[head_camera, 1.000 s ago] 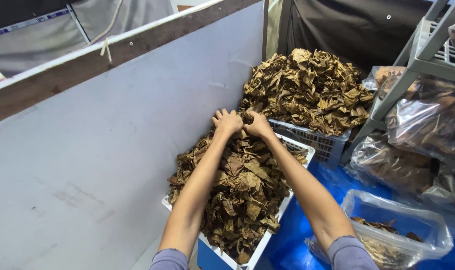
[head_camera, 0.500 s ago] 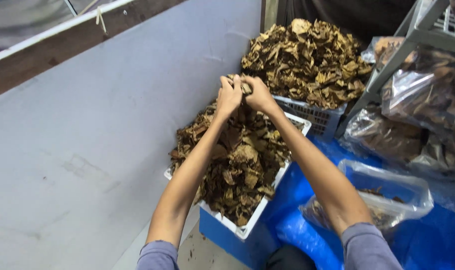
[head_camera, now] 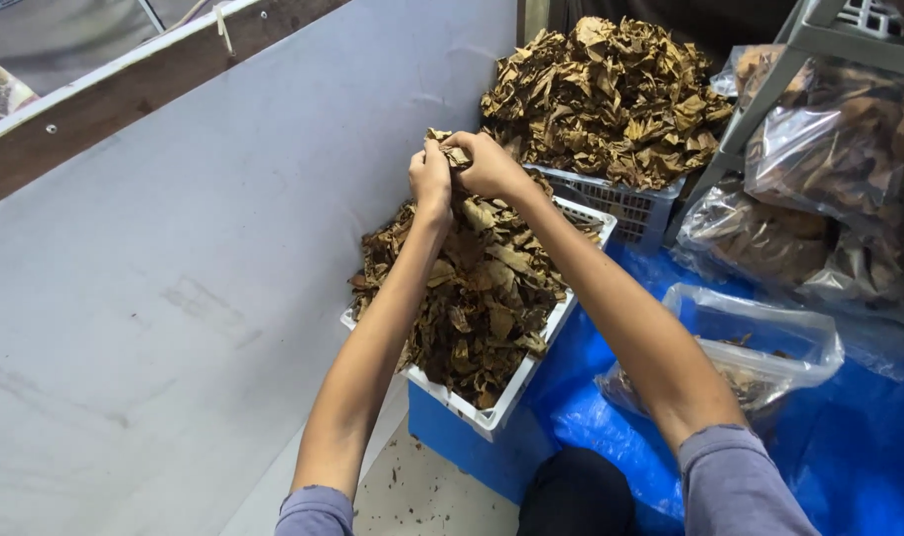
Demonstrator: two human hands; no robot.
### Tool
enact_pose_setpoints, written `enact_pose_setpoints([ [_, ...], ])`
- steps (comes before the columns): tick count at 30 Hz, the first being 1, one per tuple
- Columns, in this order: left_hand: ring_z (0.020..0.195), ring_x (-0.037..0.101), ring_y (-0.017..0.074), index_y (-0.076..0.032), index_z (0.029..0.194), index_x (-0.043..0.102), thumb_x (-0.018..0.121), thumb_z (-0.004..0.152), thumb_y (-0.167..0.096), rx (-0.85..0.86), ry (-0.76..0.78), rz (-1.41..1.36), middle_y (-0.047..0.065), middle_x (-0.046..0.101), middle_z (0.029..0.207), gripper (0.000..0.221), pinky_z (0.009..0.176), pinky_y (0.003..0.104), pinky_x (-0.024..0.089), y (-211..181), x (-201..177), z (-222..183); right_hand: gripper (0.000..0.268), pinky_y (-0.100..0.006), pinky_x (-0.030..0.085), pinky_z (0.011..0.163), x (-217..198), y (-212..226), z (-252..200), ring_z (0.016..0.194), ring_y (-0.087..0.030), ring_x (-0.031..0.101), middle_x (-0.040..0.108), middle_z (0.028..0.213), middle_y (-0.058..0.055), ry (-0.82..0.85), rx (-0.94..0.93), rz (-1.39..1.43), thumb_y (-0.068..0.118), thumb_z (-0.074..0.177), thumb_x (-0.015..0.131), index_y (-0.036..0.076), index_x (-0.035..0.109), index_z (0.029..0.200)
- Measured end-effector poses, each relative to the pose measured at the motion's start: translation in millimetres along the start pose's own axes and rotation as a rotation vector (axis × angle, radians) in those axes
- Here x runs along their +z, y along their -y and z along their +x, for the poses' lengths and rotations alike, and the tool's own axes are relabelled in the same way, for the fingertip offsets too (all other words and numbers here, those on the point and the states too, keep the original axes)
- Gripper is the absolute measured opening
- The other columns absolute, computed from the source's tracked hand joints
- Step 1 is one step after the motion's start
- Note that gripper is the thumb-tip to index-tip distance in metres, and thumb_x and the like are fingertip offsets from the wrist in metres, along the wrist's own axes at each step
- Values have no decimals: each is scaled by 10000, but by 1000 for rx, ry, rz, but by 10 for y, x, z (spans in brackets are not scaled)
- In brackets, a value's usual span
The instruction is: The person sorts through dried leaves in a plastic crate and places them into a transparent plastic bag by hand.
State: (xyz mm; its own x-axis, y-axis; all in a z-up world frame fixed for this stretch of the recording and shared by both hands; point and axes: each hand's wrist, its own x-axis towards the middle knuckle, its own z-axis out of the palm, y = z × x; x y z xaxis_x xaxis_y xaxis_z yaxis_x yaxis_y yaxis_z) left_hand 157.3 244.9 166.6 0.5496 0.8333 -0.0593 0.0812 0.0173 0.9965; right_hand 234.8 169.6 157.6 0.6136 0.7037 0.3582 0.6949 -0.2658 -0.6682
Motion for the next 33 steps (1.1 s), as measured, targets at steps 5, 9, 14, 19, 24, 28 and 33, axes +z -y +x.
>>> enact_pose_setpoints([
  [5,1310,563,393,-130,1325,673,504,850,-561,-30,-88,7,210,597,1337,664,1109,460,476,45,45,95,513,-490,547,914,24,-25,39,1066,-394,673,663,1094,-201,-10,-33,-82,224,783,764,284,682,1285],
  [9,1301,571,401,-148,1322,674,494,879,-600,-6,-85,-17,221,586,1310,658,1083,458,506,-177,-52,-109,516,-501,545,931,-11,122,41,1075,-428,667,659,1095,-222,-35,-71,-71,194,785,782,257,685,1288],
  [14,786,654,129,-13,1213,640,411,977,-378,24,99,-178,78,684,964,492,615,239,533,-548,-351,-338,554,-187,666,736,-393,860,-160,942,-252,712,623,1274,-175,16,50,70,-127,794,635,90,647,1304],
  [19,679,618,135,41,1094,649,435,956,-266,8,172,-359,98,672,884,399,530,247,512,-507,-291,-152,558,-279,667,841,-469,865,-205,997,-253,746,723,1232,-147,-36,-17,-13,-34,741,773,71,667,1278],
  [24,732,634,152,43,1070,683,414,951,-277,-33,185,-363,106,697,914,435,594,264,516,-410,-188,-339,589,-237,674,763,-500,789,-408,920,-225,764,737,1212,-135,-37,41,33,-121,712,671,64,662,1271],
  [28,720,621,148,37,1048,677,403,964,-271,-13,166,-322,100,687,894,421,580,257,508,-243,-60,-361,599,-240,656,682,-517,686,-560,920,-249,737,683,1271,-161,-44,67,56,-140,721,624,89,666,1273],
  [33,715,541,157,58,1055,676,415,951,-299,-71,251,-408,98,626,867,454,586,282,444,-49,377,-567,655,-326,665,749,-825,423,-865,1002,-327,674,614,1252,-163,-58,106,-96,-154,674,581,125,676,1259],
])
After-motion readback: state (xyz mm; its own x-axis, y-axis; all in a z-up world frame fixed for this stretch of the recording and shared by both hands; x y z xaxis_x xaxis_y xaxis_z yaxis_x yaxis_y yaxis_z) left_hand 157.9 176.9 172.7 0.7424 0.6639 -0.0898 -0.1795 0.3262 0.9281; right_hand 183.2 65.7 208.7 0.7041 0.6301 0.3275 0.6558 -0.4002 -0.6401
